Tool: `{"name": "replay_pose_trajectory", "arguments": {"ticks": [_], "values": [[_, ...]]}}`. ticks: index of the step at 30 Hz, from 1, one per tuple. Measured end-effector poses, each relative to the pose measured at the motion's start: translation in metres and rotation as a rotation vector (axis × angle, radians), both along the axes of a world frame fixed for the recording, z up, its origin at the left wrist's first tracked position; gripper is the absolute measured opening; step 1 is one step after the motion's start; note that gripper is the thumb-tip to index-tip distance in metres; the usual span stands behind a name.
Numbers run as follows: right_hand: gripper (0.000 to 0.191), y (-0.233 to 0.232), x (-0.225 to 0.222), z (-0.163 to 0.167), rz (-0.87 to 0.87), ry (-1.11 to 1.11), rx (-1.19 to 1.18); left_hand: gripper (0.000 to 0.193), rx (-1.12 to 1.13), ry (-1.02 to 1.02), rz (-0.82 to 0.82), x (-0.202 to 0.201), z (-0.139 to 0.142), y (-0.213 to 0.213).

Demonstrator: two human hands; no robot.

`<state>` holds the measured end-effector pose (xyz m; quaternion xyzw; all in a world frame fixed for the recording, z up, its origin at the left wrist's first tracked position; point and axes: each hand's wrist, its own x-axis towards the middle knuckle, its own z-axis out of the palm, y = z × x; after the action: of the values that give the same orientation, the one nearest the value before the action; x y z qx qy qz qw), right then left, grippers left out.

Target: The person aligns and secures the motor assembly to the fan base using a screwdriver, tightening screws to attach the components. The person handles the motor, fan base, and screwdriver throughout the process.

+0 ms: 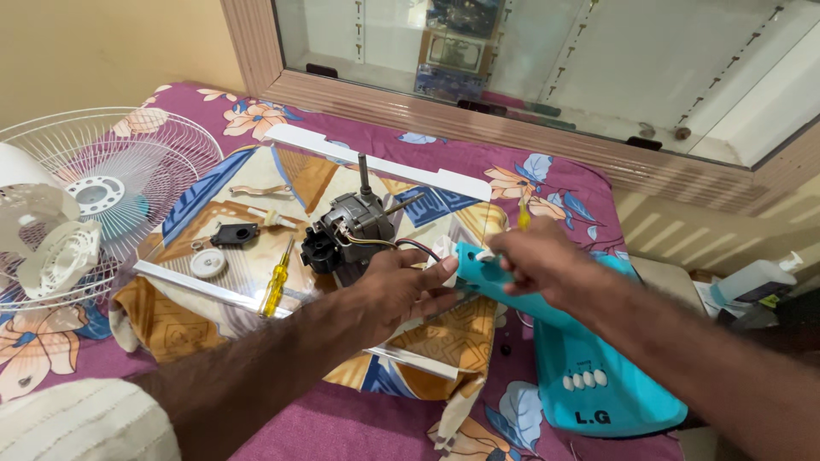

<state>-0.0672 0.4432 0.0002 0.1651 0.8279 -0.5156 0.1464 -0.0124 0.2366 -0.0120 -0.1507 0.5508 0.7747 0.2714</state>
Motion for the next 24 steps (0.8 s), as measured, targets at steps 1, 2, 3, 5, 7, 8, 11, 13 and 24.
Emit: {"name": "replay_pose_trajectory", "arguments": {"ticks": [1, 2, 3, 5, 7, 8, 11, 13, 24], "values": [[0.039, -0.001, 0.007, 0.003, 0.106, 0.234, 0.237, 0.076, 0.013, 0.003, 0.001, 0.001, 0.000, 0.000], [0.047, -0.002, 0.014, 0.007, 0.215, 0.466, 0.473, 0.076, 0.002, 0.023, -0.022, 0.002, -0.001, 0.000], [0.057, -0.004, 0.021, 0.012, 0.332, 0.699, 0.705, 0.075, -0.009, 0.043, -0.043, 0.003, -0.001, -0.001], [0.059, -0.009, 0.033, 0.024, 0.441, 0.673, 0.624, 0.075, -0.004, 0.050, -0.036, 0.004, -0.002, -0.002], [0.060, -0.013, 0.040, 0.032, 0.510, 0.702, 0.562, 0.074, 0.028, 0.024, 0.006, 0.005, -0.003, -0.003], [0.058, -0.013, 0.043, 0.035, 0.527, 0.745, 0.540, 0.073, 0.014, 0.017, -0.002, 0.005, -0.003, -0.004], [0.055, -0.019, 0.045, 0.036, 0.500, 0.712, 0.553, 0.069, -0.012, -0.009, -0.010, 0.009, -0.005, -0.006], [0.053, -0.019, 0.045, 0.034, 0.440, 0.662, 0.617, 0.069, -0.007, -0.014, 0.001, 0.011, -0.008, -0.006], [0.055, -0.030, 0.034, 0.034, 0.188, 0.397, 0.531, 0.075, -0.035, 0.001, 0.012, 0.009, -0.027, -0.006]]}}
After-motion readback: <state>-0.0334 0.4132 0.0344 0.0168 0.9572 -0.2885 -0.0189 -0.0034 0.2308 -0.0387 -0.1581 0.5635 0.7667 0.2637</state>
